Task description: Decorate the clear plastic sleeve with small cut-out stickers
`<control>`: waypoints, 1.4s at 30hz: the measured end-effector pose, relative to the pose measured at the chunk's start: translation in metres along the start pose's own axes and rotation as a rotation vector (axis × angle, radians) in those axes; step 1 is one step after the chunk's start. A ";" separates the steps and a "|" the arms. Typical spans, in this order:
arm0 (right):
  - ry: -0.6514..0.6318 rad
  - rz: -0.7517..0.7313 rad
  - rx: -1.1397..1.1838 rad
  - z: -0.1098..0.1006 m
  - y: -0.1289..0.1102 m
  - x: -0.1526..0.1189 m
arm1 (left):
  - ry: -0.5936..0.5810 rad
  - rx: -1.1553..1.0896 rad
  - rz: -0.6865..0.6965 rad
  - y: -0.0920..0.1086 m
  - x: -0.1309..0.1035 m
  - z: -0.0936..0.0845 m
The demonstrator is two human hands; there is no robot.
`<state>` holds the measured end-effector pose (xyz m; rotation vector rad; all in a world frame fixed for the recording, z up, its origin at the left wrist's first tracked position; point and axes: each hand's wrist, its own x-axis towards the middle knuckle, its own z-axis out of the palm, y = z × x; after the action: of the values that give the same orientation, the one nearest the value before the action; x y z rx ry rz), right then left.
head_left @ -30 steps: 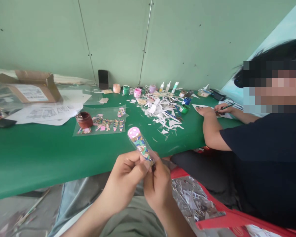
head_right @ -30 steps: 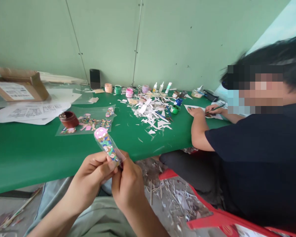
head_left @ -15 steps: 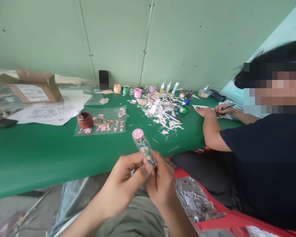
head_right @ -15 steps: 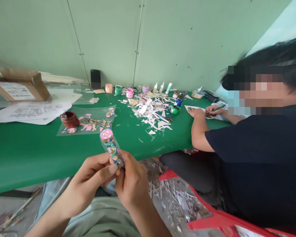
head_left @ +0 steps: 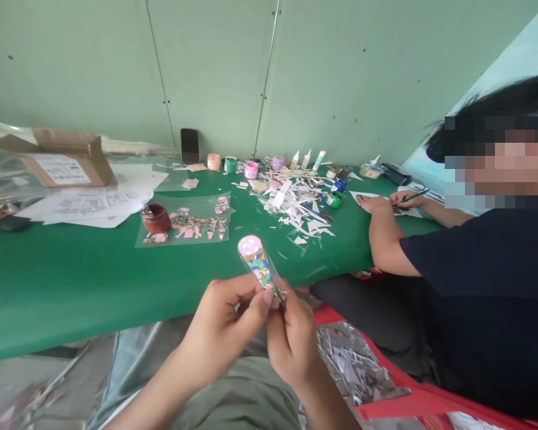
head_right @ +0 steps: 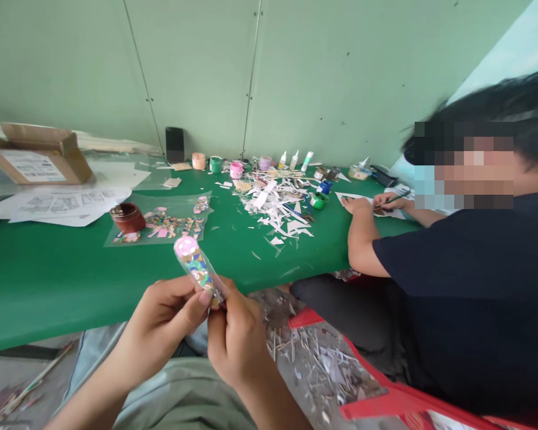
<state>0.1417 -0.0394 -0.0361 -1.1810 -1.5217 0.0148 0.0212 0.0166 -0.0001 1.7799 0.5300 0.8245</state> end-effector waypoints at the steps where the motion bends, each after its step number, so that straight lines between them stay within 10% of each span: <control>1: -0.006 0.008 0.019 0.001 -0.001 0.000 | 0.029 -0.028 -0.004 0.001 0.000 0.001; 12: 0.033 0.049 0.035 0.009 0.000 -0.006 | 0.173 0.033 -0.068 0.003 -0.002 0.011; 42: 0.097 -0.009 -0.115 0.014 -0.002 -0.010 | 0.020 -0.236 -0.124 0.007 -0.003 0.010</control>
<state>0.1290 -0.0389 -0.0470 -1.2483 -1.4581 -0.1352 0.0263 0.0060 0.0035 1.5094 0.5282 0.7855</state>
